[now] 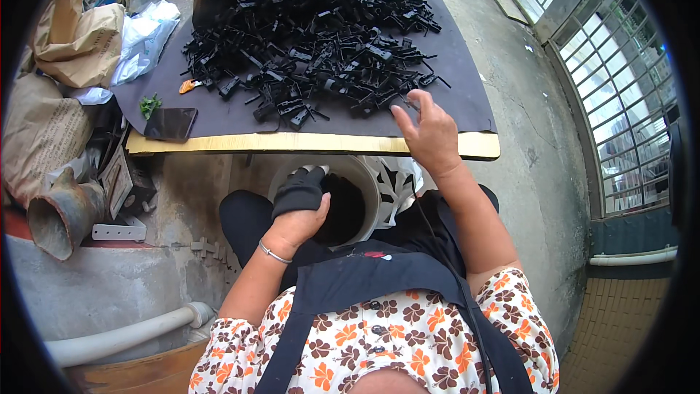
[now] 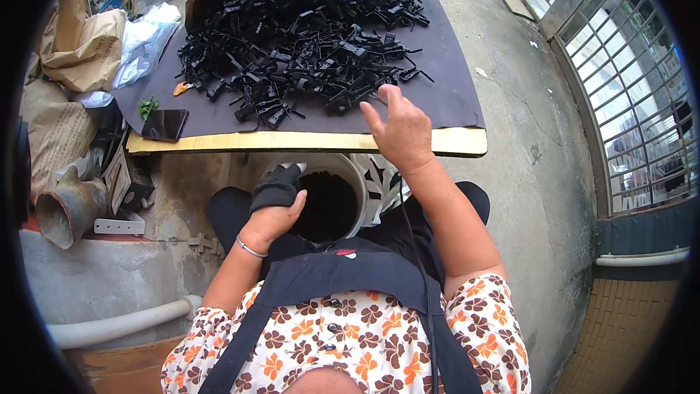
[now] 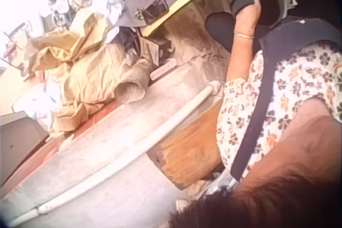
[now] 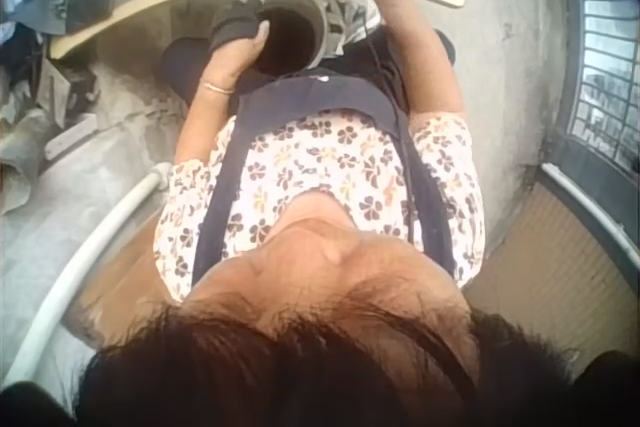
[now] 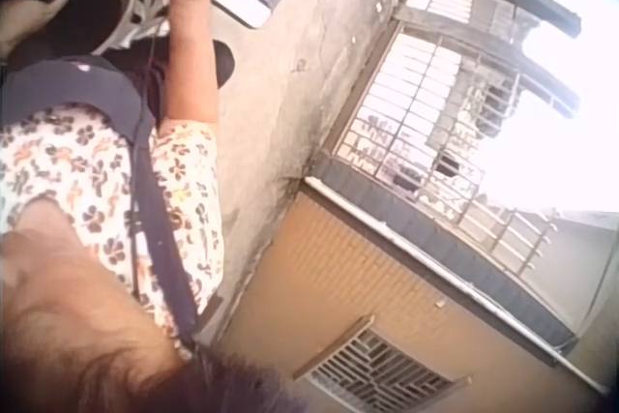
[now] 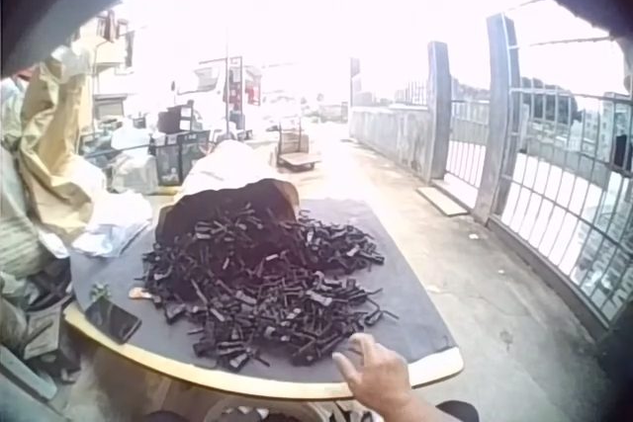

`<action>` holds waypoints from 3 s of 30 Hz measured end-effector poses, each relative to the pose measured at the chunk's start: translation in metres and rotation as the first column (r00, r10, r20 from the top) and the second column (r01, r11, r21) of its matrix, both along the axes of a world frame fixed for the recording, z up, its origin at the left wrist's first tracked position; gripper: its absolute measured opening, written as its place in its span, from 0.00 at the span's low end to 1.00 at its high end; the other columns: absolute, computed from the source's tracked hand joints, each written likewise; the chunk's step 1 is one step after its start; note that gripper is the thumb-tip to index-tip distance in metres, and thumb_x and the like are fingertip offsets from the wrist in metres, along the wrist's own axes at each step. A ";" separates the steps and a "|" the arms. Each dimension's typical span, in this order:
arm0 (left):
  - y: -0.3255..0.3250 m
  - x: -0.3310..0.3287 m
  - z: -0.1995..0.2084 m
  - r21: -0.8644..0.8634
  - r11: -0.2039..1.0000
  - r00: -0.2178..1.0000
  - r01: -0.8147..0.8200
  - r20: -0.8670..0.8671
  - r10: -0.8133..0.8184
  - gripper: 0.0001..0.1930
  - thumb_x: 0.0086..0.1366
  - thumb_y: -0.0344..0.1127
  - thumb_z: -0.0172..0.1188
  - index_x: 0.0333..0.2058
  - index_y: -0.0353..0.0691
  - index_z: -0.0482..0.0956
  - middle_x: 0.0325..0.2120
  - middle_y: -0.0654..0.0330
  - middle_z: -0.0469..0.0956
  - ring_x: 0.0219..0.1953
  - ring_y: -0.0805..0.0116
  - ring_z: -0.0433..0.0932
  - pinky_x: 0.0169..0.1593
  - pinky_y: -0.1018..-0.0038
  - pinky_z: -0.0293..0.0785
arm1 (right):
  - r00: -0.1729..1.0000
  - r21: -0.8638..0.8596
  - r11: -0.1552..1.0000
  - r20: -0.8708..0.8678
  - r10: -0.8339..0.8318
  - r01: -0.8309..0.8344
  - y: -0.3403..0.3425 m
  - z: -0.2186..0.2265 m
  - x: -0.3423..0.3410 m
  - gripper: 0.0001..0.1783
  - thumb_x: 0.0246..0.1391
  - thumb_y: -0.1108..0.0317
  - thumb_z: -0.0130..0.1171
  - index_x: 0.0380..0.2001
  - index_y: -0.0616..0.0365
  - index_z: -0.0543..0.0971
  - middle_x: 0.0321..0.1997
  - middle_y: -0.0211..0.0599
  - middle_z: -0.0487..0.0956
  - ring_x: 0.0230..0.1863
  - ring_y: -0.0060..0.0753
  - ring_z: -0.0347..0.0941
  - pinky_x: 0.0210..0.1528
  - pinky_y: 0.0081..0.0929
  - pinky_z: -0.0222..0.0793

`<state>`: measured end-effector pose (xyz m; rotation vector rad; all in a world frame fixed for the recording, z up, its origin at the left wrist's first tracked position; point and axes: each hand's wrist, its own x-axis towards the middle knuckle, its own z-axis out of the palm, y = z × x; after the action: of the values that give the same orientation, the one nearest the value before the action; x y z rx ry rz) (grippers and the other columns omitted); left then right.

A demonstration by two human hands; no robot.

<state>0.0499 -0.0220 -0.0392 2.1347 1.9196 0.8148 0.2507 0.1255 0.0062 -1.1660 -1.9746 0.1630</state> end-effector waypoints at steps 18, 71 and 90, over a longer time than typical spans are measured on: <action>0.010 0.019 0.037 0.317 0.948 0.968 0.035 0.225 -0.111 0.16 0.55 0.22 0.56 0.45 0.32 0.75 0.42 0.49 0.77 0.46 0.53 0.75 0.51 0.64 0.69 | 0.996 0.089 0.996 -0.088 0.003 0.005 -0.015 0.002 0.039 0.04 0.54 0.72 0.56 0.28 0.62 0.74 0.19 0.38 0.70 0.19 0.32 0.67 0.24 0.26 0.63; -0.005 0.036 0.052 0.040 0.999 0.775 -0.010 0.631 -0.018 0.16 0.61 0.27 0.54 0.47 0.29 0.71 0.35 0.52 0.77 0.36 0.64 0.75 0.43 0.71 0.71 | 0.738 -0.547 0.500 -0.429 0.521 -0.671 -0.068 -0.009 -0.016 0.16 0.64 0.62 0.47 0.27 0.62 0.73 0.20 0.35 0.70 0.23 0.23 0.62 0.29 0.26 0.63; -0.003 0.026 0.041 -0.046 0.982 0.607 0.182 0.791 -0.076 0.14 0.62 0.28 0.49 0.46 0.28 0.70 0.35 0.52 0.77 0.36 0.66 0.75 0.43 0.73 0.71 | 0.731 -0.582 0.469 -0.374 0.571 -0.664 -0.063 -0.001 -0.012 0.11 0.53 0.64 0.60 0.27 0.62 0.75 0.22 0.43 0.76 0.23 0.39 0.71 0.29 0.31 0.66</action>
<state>0.0761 -0.0253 0.0014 1.4076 1.2673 1.2839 0.2389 0.0628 0.0055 -0.7197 -2.1945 1.4494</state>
